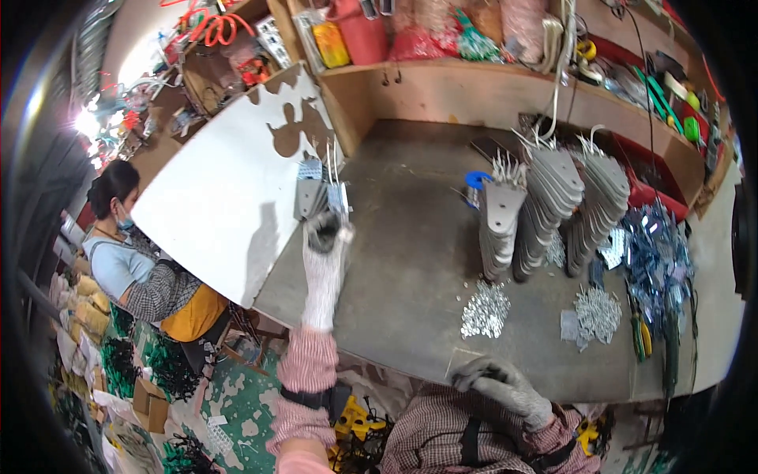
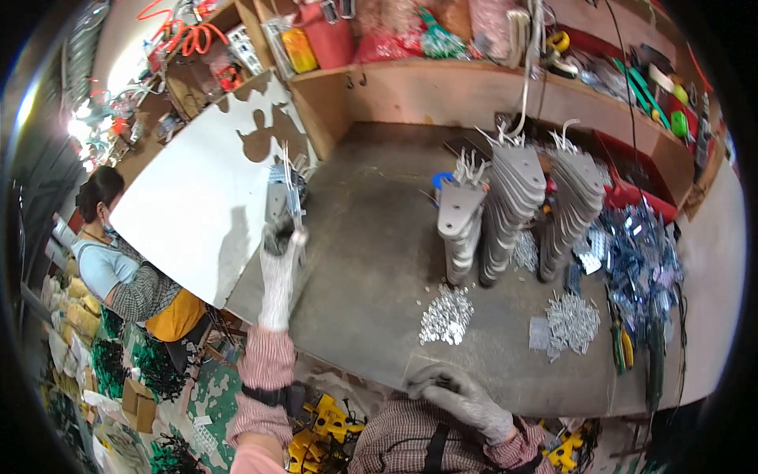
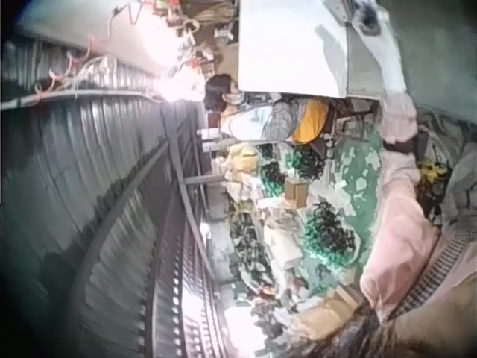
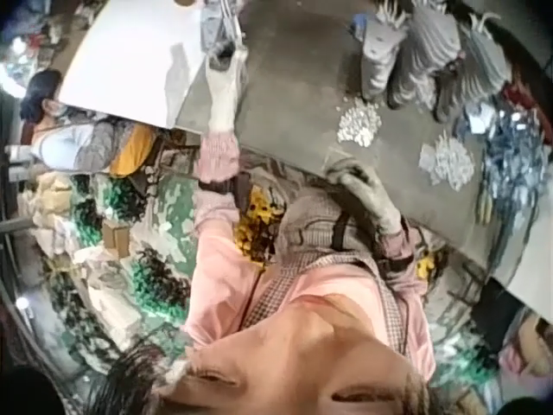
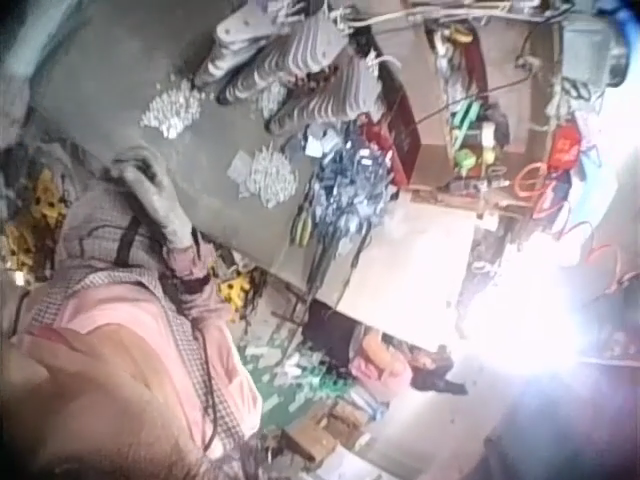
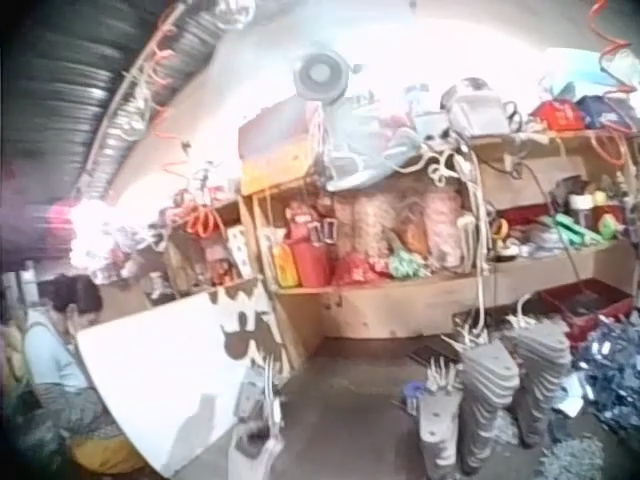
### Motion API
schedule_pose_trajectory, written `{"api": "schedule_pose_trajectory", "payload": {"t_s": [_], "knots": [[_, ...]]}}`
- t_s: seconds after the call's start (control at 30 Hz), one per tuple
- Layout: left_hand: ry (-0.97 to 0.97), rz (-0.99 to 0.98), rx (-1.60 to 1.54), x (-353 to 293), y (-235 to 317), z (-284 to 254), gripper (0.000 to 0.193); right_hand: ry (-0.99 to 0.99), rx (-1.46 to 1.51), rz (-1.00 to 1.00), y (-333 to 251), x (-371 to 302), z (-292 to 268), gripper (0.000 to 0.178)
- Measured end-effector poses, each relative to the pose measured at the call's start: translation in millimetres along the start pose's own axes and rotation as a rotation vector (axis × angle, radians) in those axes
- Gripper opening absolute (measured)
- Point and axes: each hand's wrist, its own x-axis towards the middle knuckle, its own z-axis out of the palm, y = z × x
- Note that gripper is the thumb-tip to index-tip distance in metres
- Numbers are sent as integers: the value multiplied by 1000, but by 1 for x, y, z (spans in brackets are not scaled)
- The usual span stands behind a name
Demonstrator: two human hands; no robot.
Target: The recorder uses a handheld power drill to secure pins and bushings into metal plates as part of an assembly process.
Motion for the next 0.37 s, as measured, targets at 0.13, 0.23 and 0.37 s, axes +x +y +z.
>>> {"api": "schedule_pose_trajectory", "payload": {"t_s": [0.13,0.23,0.37], "knots": [[165,135,287,103,-45,-32,40,6,38,3,8,-6,8,25],[289,223,654,149,-87,-68,48,43,-75,-56,9,0,15,22],[140,140,957,162,-103,-44,59,234,-988,-279,1,18,3,31]]}}
